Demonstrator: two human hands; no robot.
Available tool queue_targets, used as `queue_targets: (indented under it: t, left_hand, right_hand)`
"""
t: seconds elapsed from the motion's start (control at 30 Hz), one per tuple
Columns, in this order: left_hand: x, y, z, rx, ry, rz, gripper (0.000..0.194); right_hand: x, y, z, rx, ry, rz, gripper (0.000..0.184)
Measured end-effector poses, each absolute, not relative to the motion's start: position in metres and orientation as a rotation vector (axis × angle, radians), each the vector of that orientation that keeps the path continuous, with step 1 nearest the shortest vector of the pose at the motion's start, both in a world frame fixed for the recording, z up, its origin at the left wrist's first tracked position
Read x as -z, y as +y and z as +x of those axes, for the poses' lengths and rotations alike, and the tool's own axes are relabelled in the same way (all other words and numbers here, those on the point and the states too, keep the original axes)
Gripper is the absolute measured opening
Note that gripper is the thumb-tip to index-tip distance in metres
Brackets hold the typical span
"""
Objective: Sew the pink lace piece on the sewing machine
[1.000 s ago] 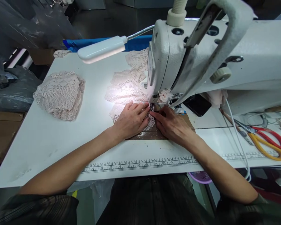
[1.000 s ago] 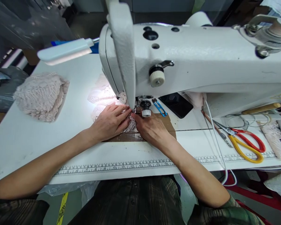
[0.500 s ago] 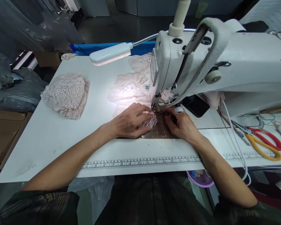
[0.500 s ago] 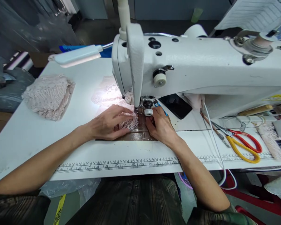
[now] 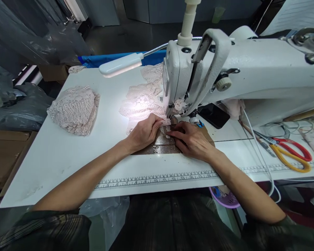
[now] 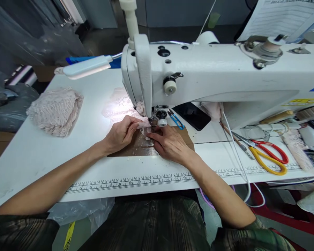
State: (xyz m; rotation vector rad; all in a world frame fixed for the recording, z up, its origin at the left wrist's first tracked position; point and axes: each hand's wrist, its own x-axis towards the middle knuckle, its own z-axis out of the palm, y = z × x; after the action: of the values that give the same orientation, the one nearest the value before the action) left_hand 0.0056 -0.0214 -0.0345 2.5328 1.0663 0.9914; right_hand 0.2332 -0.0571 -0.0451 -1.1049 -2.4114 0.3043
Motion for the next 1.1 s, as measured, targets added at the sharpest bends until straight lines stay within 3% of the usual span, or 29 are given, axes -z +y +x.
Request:
queue_targets:
  t: [0.23,0.47,1.1]
  left_hand:
    - [0.0329,-0.0134,-0.0057,-0.622,0.576,3.003,0.018]
    - [0.0364,-0.0120,-0.0031,-0.860,0.535,2.970,0.014]
    - [0.0300,-0.0149,-0.0014,-0.689,0.530,3.126,0.018]
  right_hand:
    - [0.0472,-0.0548,0.2370,-0.346,-2.382,-1.112,0.033]
    - [0.0419,-0.0563,0.2375,-0.340,-2.467,-1.057,0.034]
    - [0.0384,-0.0537,0.2424,-0.416,-2.447,-0.988,0.033]
